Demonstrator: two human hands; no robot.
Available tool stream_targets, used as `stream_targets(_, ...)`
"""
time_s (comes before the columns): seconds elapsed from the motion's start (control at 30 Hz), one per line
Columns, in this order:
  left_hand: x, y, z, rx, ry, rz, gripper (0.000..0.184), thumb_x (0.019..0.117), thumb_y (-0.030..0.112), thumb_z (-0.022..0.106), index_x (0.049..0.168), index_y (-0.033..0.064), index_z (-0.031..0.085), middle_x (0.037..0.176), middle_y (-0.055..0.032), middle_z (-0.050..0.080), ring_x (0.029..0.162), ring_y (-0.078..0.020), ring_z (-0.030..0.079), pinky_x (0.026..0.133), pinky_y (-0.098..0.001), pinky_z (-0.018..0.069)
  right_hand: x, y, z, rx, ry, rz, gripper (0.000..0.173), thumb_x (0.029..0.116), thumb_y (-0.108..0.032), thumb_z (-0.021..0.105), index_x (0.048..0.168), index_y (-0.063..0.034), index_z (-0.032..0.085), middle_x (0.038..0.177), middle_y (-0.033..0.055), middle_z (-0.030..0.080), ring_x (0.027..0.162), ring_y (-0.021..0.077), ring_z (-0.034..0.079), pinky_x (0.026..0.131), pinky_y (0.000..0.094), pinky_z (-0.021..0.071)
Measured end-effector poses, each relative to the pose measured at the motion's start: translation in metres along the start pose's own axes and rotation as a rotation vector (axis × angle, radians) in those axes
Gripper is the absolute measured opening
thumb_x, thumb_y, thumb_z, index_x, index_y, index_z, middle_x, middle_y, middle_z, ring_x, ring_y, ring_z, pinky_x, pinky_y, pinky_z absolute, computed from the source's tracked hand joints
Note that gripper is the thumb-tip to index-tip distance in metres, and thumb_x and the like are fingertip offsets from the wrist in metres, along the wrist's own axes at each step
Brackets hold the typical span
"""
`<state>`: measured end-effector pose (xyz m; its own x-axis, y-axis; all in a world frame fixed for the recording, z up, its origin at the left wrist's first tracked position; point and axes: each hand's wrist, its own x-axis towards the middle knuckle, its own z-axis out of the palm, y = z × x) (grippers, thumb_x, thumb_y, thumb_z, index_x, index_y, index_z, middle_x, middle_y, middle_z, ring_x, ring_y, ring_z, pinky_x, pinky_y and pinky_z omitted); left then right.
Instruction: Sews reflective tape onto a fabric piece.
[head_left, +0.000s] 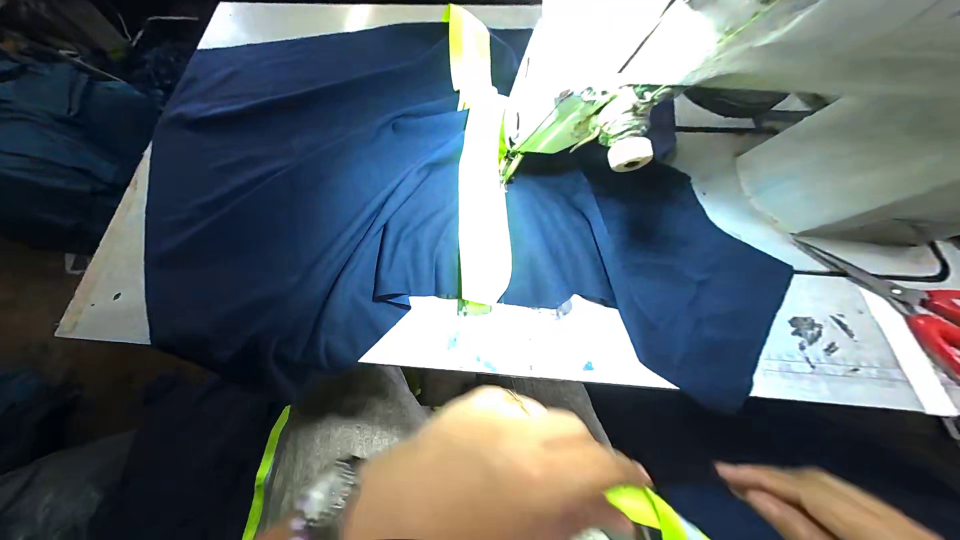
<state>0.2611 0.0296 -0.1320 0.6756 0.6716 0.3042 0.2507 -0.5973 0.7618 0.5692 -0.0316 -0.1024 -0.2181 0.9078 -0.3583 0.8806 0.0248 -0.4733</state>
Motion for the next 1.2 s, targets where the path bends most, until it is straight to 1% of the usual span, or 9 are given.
stream_targets(0.1, 0.000, -0.023, -0.062, 0.162, 0.253, -0.095, 0.021, 0.1049, 0.021, 0.054, 0.115, 0.0143, 0.071, 0.103, 0.0041, 0.072, 0.095, -0.0041, 0.066, 0.083, -0.0242, 0.0547, 0.049, -0.019, 0.001, 0.133, 0.278, -0.371, 0.023, 0.1067, -0.013, 0.052, 0.113, 0.0012, 0.069, 0.098, 0.0202, 0.070, 0.095, 0.0233, 0.067, 0.088, 0.0349, 0.0550)
stream_targets(0.2, 0.006, -0.053, -0.081, 0.276, 0.374, -0.083, 0.020, 0.1012, 0.012, 0.058, 0.117, 0.0072, 0.071, 0.117, -0.0014, 0.069, 0.115, -0.0094, 0.062, 0.100, -0.0269, 0.0521, 0.099, -0.050, 0.016, 0.120, 0.557, -0.565, 0.016, 0.1058, -0.020, 0.055, 0.113, -0.0142, 0.068, 0.104, 0.0018, 0.069, 0.102, 0.0077, 0.064, 0.089, 0.0231, 0.0518)
stream_targets(0.3, 0.009, -0.076, -0.070, 0.294, 0.321, -0.142, 0.026, 0.0992, 0.016, 0.060, 0.119, 0.0053, 0.073, 0.135, -0.0123, 0.065, 0.136, -0.0215, 0.054, 0.114, -0.0346, 0.0441, 0.137, -0.073, 0.030, 0.075, 0.618, -0.623, 0.020, 0.1034, -0.018, 0.055, 0.114, -0.0142, 0.072, 0.119, 0.0036, 0.071, 0.122, 0.0125, 0.062, 0.105, 0.0294, 0.0496)
stream_targets(0.4, 0.005, -0.093, -0.058, 0.273, 0.263, -0.256, 0.028, 0.1004, 0.022, 0.058, 0.121, 0.0109, 0.073, 0.143, -0.0084, 0.060, 0.140, -0.0185, 0.050, 0.116, -0.0340, 0.0425, 0.160, -0.065, 0.046, 0.054, 0.605, -0.595, 0.025, 0.1018, -0.017, 0.055, 0.113, -0.0109, 0.077, 0.120, 0.0083, 0.073, 0.122, 0.0182, 0.063, 0.107, 0.0360, 0.0483)
stream_targets(0.57, 0.000, -0.098, -0.051, 0.288, 0.251, -0.309, 0.028, 0.1007, 0.023, 0.057, 0.121, 0.0150, 0.074, 0.141, -0.0010, 0.063, 0.137, -0.0151, 0.053, 0.118, -0.0407, 0.0403, 0.165, -0.049, 0.058, 0.080, 0.578, -0.532, 0.025, 0.1016, -0.018, 0.053, 0.107, -0.0122, 0.077, 0.112, 0.0031, 0.074, 0.122, 0.0170, 0.064, 0.110, 0.0382, 0.0471)
stream_targets(0.73, 0.001, -0.101, -0.053, 0.252, 0.283, -0.301, 0.026, 0.1009, 0.023, 0.057, 0.119, 0.0164, 0.075, 0.140, 0.0026, 0.062, 0.135, -0.0115, 0.053, 0.115, -0.0375, 0.0437, 0.168, -0.050, 0.061, 0.038, 0.595, -0.529, 0.025, 0.1006, -0.020, 0.055, 0.105, -0.0159, 0.079, 0.109, 0.0009, 0.073, 0.117, 0.0170, 0.064, 0.106, 0.0404, 0.0496)
stream_targets(0.9, 0.004, -0.096, -0.047, 0.355, 0.291, -0.141, 0.021, 0.0986, 0.021, 0.062, 0.113, 0.0168, 0.077, 0.135, -0.0037, 0.066, 0.139, -0.0216, 0.052, 0.116, -0.0415, 0.0436, 0.164, -0.053, 0.062, 0.037, 0.714, -0.589, 0.024, 0.1006, -0.017, 0.054, 0.106, -0.0161, 0.077, 0.110, 0.0024, 0.074, 0.117, 0.0174, 0.066, 0.107, 0.0414, 0.0486)
stream_targets(1.0, 0.009, -0.090, -0.041, 0.418, 0.191, -0.048, 0.026, 0.1013, 0.029, 0.061, 0.122, 0.0202, 0.074, 0.141, -0.0032, 0.063, 0.143, -0.0235, 0.048, 0.119, -0.0482, 0.0405, 0.160, -0.059, 0.064, 0.047, 0.714, -0.603, 0.025, 0.1014, -0.017, 0.054, 0.110, -0.0154, 0.077, 0.115, 0.0036, 0.074, 0.119, 0.0170, 0.065, 0.105, 0.0368, 0.0502)
stream_targets(1.2, 0.020, -0.098, -0.035, 0.619, 0.177, 0.063, 0.020, 0.0989, 0.011, 0.060, 0.108, 0.0170, 0.077, 0.112, 0.0005, 0.074, 0.112, -0.0143, 0.068, 0.105, -0.0447, 0.0519, 0.164, -0.059, 0.070, -0.015, 0.648, -0.563, 0.026, 0.0977, -0.018, 0.055, 0.105, -0.0173, 0.080, 0.109, 0.0000, 0.074, 0.110, 0.0163, 0.068, 0.098, 0.0371, 0.0547)
